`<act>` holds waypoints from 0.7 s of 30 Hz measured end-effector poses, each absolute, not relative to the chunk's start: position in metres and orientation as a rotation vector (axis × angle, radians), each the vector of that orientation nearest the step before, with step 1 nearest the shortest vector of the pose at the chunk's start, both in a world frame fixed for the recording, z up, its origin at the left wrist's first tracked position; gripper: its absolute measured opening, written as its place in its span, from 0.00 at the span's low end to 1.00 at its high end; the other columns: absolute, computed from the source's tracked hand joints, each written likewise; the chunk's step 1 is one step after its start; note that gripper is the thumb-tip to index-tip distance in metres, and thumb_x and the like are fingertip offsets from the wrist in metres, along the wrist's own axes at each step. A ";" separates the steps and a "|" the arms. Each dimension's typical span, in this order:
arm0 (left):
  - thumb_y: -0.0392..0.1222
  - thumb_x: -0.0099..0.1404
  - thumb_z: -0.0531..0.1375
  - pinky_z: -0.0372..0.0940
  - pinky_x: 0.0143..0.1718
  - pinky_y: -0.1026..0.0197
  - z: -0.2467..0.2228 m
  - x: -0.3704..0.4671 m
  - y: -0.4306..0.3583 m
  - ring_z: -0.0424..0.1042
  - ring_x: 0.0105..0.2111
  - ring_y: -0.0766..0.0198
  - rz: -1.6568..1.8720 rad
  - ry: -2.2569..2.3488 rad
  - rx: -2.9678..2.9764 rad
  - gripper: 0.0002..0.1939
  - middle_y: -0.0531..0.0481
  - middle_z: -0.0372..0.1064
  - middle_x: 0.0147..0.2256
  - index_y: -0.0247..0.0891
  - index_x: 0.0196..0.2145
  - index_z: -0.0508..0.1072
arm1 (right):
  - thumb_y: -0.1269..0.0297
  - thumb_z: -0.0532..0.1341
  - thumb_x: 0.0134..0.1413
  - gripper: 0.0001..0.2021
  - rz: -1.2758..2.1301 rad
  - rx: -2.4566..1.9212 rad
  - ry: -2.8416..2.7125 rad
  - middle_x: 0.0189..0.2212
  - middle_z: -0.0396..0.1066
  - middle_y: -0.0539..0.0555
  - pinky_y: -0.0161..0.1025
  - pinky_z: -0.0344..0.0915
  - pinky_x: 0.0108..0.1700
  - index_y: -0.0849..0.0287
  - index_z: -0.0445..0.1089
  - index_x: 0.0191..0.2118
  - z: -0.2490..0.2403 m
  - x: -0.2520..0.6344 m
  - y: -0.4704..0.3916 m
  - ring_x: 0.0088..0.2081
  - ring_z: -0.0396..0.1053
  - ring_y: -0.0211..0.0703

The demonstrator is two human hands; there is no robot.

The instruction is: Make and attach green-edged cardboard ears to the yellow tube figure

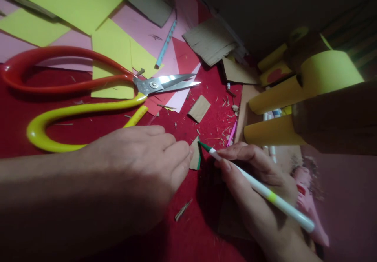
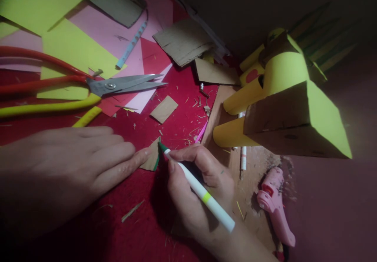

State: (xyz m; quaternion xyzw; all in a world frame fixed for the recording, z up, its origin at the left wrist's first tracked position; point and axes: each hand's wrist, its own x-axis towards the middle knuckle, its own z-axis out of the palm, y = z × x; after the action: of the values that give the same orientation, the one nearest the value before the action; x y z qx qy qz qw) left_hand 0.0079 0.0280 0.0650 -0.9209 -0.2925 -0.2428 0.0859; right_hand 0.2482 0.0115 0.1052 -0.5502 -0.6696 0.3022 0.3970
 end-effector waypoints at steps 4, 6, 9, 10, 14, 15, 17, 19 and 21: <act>0.35 0.73 0.61 0.67 0.35 0.50 0.065 0.008 0.028 0.64 0.29 0.58 -0.712 -0.873 -2.719 0.11 0.55 0.71 0.30 0.45 0.39 0.85 | 0.72 0.72 0.67 0.08 0.843 -1.401 -1.676 0.26 0.81 0.46 0.30 0.70 0.25 0.49 0.85 0.40 0.105 0.248 0.011 0.24 0.74 0.37; 0.36 0.75 0.60 0.69 0.36 0.53 0.069 0.008 0.026 0.66 0.30 0.61 -0.630 -0.891 -2.732 0.13 0.56 0.70 0.31 0.45 0.39 0.85 | 0.72 0.73 0.67 0.08 0.855 -1.411 -1.664 0.28 0.82 0.47 0.31 0.71 0.24 0.48 0.86 0.40 0.106 0.252 0.010 0.25 0.76 0.39; 0.34 0.77 0.56 0.72 0.42 0.55 0.076 0.008 0.023 0.71 0.33 0.62 -0.473 -0.961 -2.768 0.18 0.56 0.72 0.33 0.44 0.45 0.87 | 0.69 0.76 0.66 0.06 0.818 -1.459 -1.647 0.35 0.87 0.53 0.35 0.75 0.24 0.47 0.87 0.40 0.106 0.259 0.008 0.29 0.81 0.45; 0.34 0.77 0.57 0.73 0.42 0.54 0.076 0.008 0.023 0.72 0.33 0.61 -0.464 -0.979 -2.768 0.18 0.56 0.73 0.33 0.45 0.46 0.87 | 0.67 0.77 0.66 0.05 0.811 -1.473 -1.645 0.37 0.87 0.55 0.38 0.77 0.25 0.46 0.88 0.41 0.105 0.261 0.007 0.31 0.83 0.48; 0.35 0.76 0.60 0.73 0.39 0.51 0.071 0.010 0.024 0.69 0.31 0.57 -0.634 -0.932 -2.719 0.15 0.54 0.74 0.31 0.47 0.43 0.87 | 0.64 0.78 0.66 0.05 0.804 -1.496 -1.662 0.39 0.88 0.58 0.45 0.83 0.30 0.44 0.88 0.42 0.104 0.265 0.005 0.35 0.85 0.56; 0.36 0.76 0.60 0.73 0.38 0.51 0.069 0.010 0.024 0.69 0.30 0.57 -0.641 -0.929 -2.719 0.14 0.54 0.73 0.31 0.47 0.42 0.87 | 0.65 0.78 0.66 0.05 0.802 -1.494 -1.666 0.40 0.88 0.57 0.45 0.84 0.30 0.44 0.88 0.42 0.103 0.264 0.005 0.36 0.86 0.56; 0.36 0.77 0.60 0.71 0.38 0.52 0.067 0.010 0.025 0.67 0.30 0.57 -0.643 -0.929 -2.719 0.13 0.55 0.71 0.31 0.46 0.41 0.86 | 0.66 0.77 0.66 0.05 0.804 -1.483 -1.668 0.40 0.88 0.57 0.43 0.83 0.30 0.45 0.88 0.43 0.102 0.262 0.005 0.36 0.86 0.54; 0.35 0.77 0.59 0.70 0.37 0.52 0.066 0.009 0.026 0.66 0.30 0.57 -0.661 -0.918 -2.710 0.14 0.55 0.71 0.31 0.44 0.41 0.85 | 0.67 0.75 0.67 0.05 0.812 -1.459 -1.684 0.37 0.88 0.54 0.38 0.79 0.28 0.47 0.87 0.41 0.102 0.259 0.007 0.32 0.84 0.48; 0.34 0.77 0.57 0.67 0.35 0.51 0.066 0.009 0.026 0.65 0.29 0.57 -0.696 -0.885 -2.715 0.15 0.55 0.70 0.30 0.44 0.40 0.84 | 0.70 0.73 0.68 0.07 0.831 -1.441 -1.710 0.31 0.85 0.50 0.34 0.74 0.26 0.48 0.86 0.40 0.103 0.255 0.008 0.27 0.80 0.41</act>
State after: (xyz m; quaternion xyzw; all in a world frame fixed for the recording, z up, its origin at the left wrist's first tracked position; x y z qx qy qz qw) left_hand 0.0087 0.0263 0.0660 -0.9190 -0.2997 -0.2357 0.1008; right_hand 0.2546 0.0082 0.1026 -0.5615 -0.6660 0.3239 0.3690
